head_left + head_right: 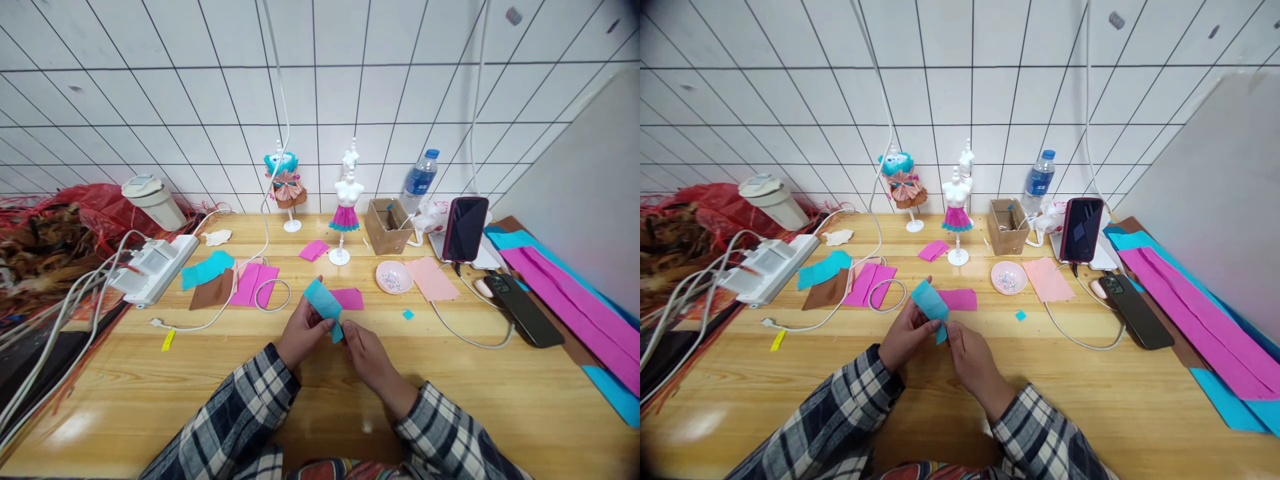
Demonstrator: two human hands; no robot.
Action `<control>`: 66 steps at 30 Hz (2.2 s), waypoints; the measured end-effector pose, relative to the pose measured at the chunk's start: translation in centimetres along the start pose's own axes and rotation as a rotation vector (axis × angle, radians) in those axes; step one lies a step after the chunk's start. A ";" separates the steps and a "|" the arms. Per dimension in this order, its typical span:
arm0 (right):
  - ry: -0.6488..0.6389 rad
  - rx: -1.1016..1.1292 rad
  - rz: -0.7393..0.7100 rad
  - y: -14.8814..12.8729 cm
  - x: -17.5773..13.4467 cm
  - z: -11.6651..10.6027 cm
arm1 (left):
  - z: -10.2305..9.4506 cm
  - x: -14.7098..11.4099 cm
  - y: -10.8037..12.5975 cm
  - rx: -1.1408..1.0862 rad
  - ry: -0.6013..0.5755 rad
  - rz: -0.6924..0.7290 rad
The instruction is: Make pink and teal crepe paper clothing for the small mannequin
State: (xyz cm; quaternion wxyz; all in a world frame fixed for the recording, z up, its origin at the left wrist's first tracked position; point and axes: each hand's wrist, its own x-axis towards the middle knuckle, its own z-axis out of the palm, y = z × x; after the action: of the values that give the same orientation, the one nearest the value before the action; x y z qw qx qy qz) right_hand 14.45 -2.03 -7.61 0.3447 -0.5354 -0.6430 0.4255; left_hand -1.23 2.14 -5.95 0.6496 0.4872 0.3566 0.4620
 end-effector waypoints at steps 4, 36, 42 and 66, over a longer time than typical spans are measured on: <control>-0.015 0.042 0.024 0.2 0.0 0.0 | 0.1 -0.1 0.3 -0.001 0.026 0.013; 0.041 -0.019 0.005 0.1 -0.1 0.1 | 0.5 -0.1 -0.4 0.018 -0.035 0.009; 0.022 -0.055 -0.006 0.1 0.0 0.1 | 0.0 -0.1 -0.4 0.052 -0.041 0.026; 0.007 -0.021 0.013 0.6 -0.1 0.3 | -0.2 -0.1 -0.6 0.056 -0.112 0.030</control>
State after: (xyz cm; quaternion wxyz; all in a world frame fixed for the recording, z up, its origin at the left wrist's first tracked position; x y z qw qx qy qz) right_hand 14.48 -2.16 -8.30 0.3386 -0.5448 -0.6426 0.4191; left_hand -1.29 2.00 -6.62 0.6475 0.5357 0.3253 0.4335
